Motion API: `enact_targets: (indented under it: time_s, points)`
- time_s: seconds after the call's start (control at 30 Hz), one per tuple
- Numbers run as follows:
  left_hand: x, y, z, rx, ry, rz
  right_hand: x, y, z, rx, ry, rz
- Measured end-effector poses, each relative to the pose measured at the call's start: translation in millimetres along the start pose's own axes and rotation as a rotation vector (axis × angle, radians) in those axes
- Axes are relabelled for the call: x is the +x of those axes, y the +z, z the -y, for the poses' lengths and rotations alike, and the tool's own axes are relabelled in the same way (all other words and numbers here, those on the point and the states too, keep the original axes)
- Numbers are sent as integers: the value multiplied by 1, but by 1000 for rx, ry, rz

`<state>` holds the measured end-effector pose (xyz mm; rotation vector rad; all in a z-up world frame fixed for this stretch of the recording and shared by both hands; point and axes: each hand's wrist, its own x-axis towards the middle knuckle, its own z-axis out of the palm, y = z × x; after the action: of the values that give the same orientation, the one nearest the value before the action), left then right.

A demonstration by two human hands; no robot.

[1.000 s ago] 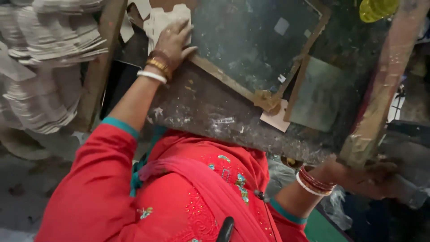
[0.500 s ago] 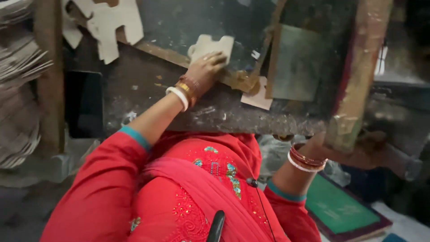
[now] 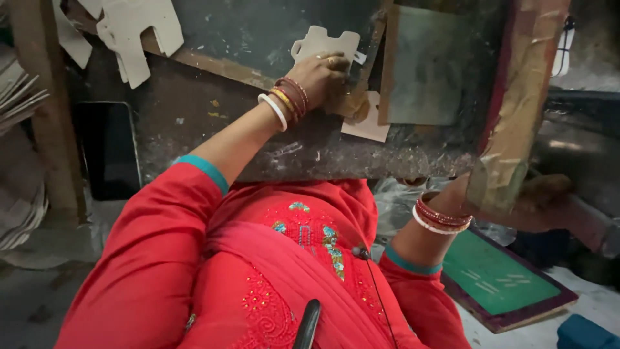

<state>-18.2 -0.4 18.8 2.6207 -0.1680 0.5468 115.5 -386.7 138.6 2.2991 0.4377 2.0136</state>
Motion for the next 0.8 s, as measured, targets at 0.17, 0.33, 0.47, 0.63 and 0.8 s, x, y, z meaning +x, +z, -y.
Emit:
enact_targets:
  time_s: [0.17,0.33,0.47,0.63,0.8]
  points:
    - [4,2,0,-57,-2,3,-18,18,-13,245,967,324]
    - [2,-1,-13,-112,-113,42,3,18,10,1152,548,-32]
    - [-18,-32,-46,-184,-26,107,44,-26,69,1861,908,140]
    - [-104,-90,-83,-1153,-365,-154,22,-81,142,1893,780,523]
    - [-147,-114,-82,-923,-755,-185,40,-66,143,1384,-126,806]
